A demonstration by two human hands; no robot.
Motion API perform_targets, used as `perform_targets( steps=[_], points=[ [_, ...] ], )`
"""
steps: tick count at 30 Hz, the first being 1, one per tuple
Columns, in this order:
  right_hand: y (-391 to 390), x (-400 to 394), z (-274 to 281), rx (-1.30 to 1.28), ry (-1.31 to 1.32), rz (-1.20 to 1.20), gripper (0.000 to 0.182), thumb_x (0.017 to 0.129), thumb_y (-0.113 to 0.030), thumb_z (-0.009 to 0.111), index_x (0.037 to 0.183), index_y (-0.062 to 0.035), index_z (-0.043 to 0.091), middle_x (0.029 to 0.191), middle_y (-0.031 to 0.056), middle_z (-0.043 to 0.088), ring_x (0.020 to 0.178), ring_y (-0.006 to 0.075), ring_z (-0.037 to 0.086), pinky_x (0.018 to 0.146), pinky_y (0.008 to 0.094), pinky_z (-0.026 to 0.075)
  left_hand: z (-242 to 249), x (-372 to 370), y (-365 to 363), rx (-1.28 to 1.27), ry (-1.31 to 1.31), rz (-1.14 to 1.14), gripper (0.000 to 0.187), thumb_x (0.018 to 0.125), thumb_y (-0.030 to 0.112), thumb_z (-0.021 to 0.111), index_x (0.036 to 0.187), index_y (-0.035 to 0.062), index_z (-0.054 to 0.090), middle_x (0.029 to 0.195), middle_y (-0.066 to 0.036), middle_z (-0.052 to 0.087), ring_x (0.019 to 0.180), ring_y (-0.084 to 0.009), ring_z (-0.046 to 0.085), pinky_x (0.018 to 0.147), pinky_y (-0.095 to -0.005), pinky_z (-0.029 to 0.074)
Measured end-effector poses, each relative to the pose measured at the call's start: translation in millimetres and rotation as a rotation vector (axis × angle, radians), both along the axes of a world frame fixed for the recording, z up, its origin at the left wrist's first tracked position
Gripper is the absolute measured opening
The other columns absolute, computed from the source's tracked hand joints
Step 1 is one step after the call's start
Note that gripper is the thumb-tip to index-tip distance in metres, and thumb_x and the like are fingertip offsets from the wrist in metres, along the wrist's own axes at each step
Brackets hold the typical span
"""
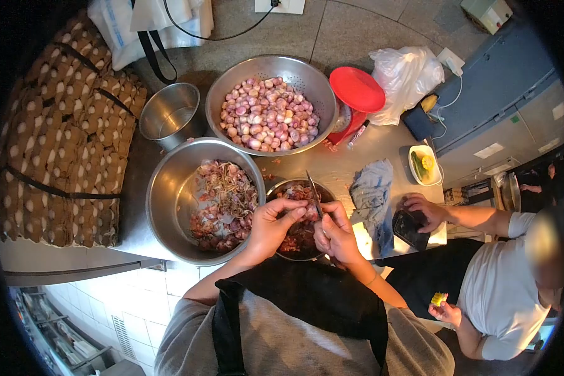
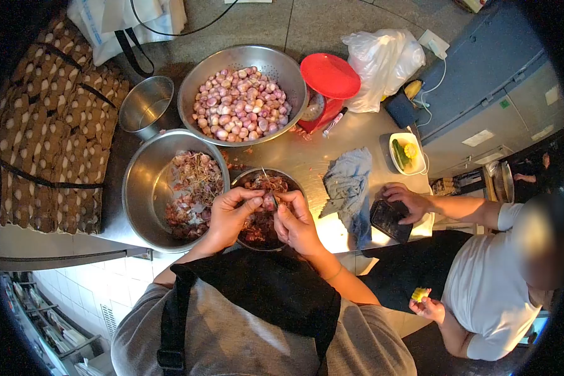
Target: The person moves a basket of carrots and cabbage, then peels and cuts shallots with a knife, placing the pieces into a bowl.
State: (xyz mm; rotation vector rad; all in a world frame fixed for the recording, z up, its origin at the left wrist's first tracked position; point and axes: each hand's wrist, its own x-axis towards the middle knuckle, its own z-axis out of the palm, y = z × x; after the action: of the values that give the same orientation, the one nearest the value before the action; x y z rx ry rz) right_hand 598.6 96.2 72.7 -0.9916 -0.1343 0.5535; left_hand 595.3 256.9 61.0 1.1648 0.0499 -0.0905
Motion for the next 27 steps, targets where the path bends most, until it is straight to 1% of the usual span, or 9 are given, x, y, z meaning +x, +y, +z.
perform_targets(
  steps=[1, 4, 7, 10, 13, 16, 19, 21, 27],
  points=[
    [-1.0, -0.3, 0.6, 0.006, 0.003, -0.011, 0.018, 0.092, -0.021, 0.044, 0.105, -0.0099, 0.038, 0.054, -0.0020, 0.034, 0.042, 0.0061, 0.032, 0.038, 0.0197, 0.025, 0.7, 0.0, 1.6, 0.114, -0.022, 0.023, 0.012, 0.081, 0.003, 0.060, 0.092, -0.0014, 0.061, 0.088, -0.006, 0.062, 0.080, -0.0124, 0.058, 0.077, -0.0235, 0.046],
    [-5.9, 4.0, -13.3, -0.084, -0.148, -0.101, 0.018, 0.092, -0.021, 0.044, 0.106, -0.0100, 0.039, 0.055, -0.0021, 0.036, 0.043, 0.0059, 0.032, 0.039, 0.0194, 0.025, -2.6, -2.4, 5.7, 0.426, -0.093, 0.006, 0.012, 0.079, 0.004, 0.062, 0.090, -0.0008, 0.059, 0.086, -0.005, 0.061, 0.081, -0.0119, 0.057, 0.074, -0.0226, 0.045],
    [-5.9, 3.1, -11.8, -0.357, -0.211, -0.168, 0.020, 0.092, -0.021, 0.044, 0.107, -0.0085, 0.038, 0.057, -0.0021, 0.037, 0.044, 0.0058, 0.033, 0.040, 0.0193, 0.027, -8.1, -3.8, -0.5, 0.292, -0.095, 0.009, 0.019, 0.077, 0.003, 0.064, 0.094, -0.0001, 0.055, 0.088, -0.005, 0.059, 0.083, -0.0113, 0.055, 0.072, -0.0222, 0.043],
    [4.5, -4.2, -8.6, -0.437, -0.341, -0.146, 0.020, 0.093, -0.020, 0.043, 0.106, -0.0068, 0.037, 0.058, -0.0022, 0.036, 0.045, 0.0055, 0.034, 0.041, 0.0190, 0.028, -8.4, -0.4, -9.2, 0.107, -0.155, -0.055, 0.026, 0.077, 0.002, 0.064, 0.100, 0.0006, 0.052, 0.092, -0.004, 0.056, 0.085, -0.0106, 0.054, 0.074, -0.0230, 0.044],
    [0.7, -4.7, -9.2, -0.250, -0.239, -0.057, 0.020, 0.093, -0.019, 0.041, 0.106, -0.0057, 0.035, 0.057, -0.0019, 0.036, 0.045, 0.0060, 0.034, 0.041, 0.0193, 0.029, -13.2, 0.1, -6.6, -0.085, 0.008, -0.091, 0.028, 0.078, 0.002, 0.063, 0.103, 0.0006, 0.051, 0.096, -0.005, 0.056, 0.089, -0.0107, 0.053, 0.076, -0.0232, 0.044],
    [-5.2, -3.5, -4.3, -0.164, -0.114, -0.009, 0.018, 0.093, -0.020, 0.041, 0.106, -0.0081, 0.036, 0.056, -0.0009, 0.035, 0.044, 0.0072, 0.033, 0.040, 0.0201, 0.028, -3.8, -0.4, -4.5, -0.022, 0.016, -0.134, 0.031, 0.080, 0.002, 0.060, 0.108, 0.0010, 0.048, 0.099, -0.007, 0.054, 0.092, -0.0120, 0.052, 0.079, -0.0255, 0.047],
    [-9.1, -0.4, 2.7, -0.107, -0.028, 0.045, 0.018, 0.094, -0.024, 0.039, 0.107, -0.0113, 0.038, 0.054, -0.0002, 0.035, 0.042, 0.0071, 0.031, 0.039, 0.0201, 0.026, -11.0, 1.7, -7.6, 0.063, -0.083, -0.089, 0.033, 0.082, 0.001, 0.057, 0.112, 0.0009, 0.045, 0.106, -0.010, 0.054, 0.098, -0.0135, 0.051, 0.081, -0.0260, 0.046],
    [-12.6, 0.5, 3.4, -0.020, 0.035, 0.071, 0.019, 0.094, -0.025, 0.038, 0.108, -0.0123, 0.038, 0.054, 0.0001, 0.035, 0.041, 0.0068, 0.030, 0.038, 0.0197, 0.025, -3.6, 2.1, -8.0, 0.022, -0.067, -0.091, 0.035, 0.083, 0.000, 0.055, 0.115, 0.0010, 0.042, 0.107, -0.011, 0.053, 0.098, -0.0144, 0.051, 0.081, -0.0265, 0.046],
    [-16.7, 2.1, 5.2, -0.010, 0.072, 0.049, 0.022, 0.094, -0.028, 0.039, 0.110, -0.0138, 0.038, 0.053, 0.0006, 0.036, 0.038, 0.0061, 0.028, 0.035, 0.0182, 0.023, -3.5, 2.7, -8.1, -0.046, -0.041, -0.115, 0.039, 0.083, -0.003, 0.053, 0.118, -0.0004, 0.036, 0.110, -0.010, 0.049, 0.100, -0.0157, 0.050, 0.080, -0.0275, 0.048]
  ],
)
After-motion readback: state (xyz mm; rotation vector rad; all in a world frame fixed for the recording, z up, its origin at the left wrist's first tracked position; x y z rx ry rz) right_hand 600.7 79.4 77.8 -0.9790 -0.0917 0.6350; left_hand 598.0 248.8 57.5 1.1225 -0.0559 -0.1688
